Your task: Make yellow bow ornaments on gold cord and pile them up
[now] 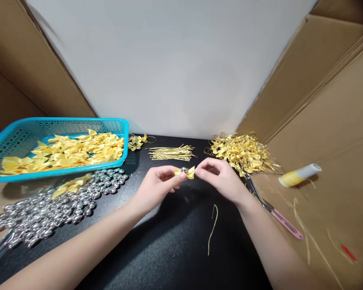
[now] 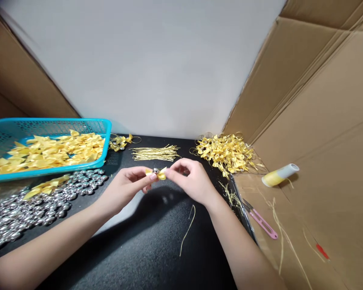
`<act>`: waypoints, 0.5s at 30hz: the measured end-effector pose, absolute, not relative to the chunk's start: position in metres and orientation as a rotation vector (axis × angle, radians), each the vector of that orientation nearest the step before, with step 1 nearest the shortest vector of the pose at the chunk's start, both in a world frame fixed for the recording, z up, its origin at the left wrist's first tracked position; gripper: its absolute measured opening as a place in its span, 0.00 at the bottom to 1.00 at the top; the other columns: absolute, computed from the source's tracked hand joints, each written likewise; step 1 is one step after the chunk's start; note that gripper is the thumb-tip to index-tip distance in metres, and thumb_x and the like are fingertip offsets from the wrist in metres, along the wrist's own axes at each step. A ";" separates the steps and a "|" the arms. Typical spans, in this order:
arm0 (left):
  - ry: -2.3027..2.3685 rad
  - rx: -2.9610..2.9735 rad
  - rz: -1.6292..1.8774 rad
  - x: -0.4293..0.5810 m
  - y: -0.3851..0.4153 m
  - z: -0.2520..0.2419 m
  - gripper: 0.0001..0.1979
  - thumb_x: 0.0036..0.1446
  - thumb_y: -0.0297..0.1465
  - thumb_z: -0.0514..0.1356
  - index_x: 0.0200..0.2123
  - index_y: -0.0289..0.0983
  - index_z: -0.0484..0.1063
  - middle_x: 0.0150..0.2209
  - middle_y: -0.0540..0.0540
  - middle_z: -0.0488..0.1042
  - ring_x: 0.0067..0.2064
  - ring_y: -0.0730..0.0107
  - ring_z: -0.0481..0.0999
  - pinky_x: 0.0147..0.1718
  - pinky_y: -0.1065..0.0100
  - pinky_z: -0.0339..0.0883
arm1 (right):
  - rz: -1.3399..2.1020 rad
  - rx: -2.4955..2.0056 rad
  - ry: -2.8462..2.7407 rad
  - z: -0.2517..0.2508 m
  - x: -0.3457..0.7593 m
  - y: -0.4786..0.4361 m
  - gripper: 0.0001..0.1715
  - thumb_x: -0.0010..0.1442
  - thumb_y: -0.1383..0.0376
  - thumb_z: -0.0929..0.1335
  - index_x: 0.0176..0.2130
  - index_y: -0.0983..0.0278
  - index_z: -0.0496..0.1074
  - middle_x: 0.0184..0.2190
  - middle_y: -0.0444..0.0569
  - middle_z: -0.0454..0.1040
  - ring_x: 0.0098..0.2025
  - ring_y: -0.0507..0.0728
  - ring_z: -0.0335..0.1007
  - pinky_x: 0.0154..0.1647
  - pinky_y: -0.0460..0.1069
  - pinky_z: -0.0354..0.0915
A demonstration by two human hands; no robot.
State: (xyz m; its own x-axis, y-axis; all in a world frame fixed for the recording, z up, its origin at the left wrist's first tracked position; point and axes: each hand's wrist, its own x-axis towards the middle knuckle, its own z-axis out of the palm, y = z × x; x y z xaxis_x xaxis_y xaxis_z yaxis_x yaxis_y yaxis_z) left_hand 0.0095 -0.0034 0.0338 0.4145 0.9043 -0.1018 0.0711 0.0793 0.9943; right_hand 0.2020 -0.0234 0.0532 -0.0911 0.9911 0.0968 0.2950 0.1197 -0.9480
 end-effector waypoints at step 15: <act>0.803 1.729 0.674 0.006 -0.001 0.035 0.18 0.60 0.41 0.56 0.24 0.36 0.72 0.41 0.46 0.67 0.42 0.66 0.67 0.42 0.66 0.61 | 1.278 -1.315 -1.711 0.062 0.203 -0.031 0.08 0.56 0.64 0.70 0.27 0.65 0.74 0.24 0.42 0.72 0.27 0.50 0.65 0.31 0.47 0.61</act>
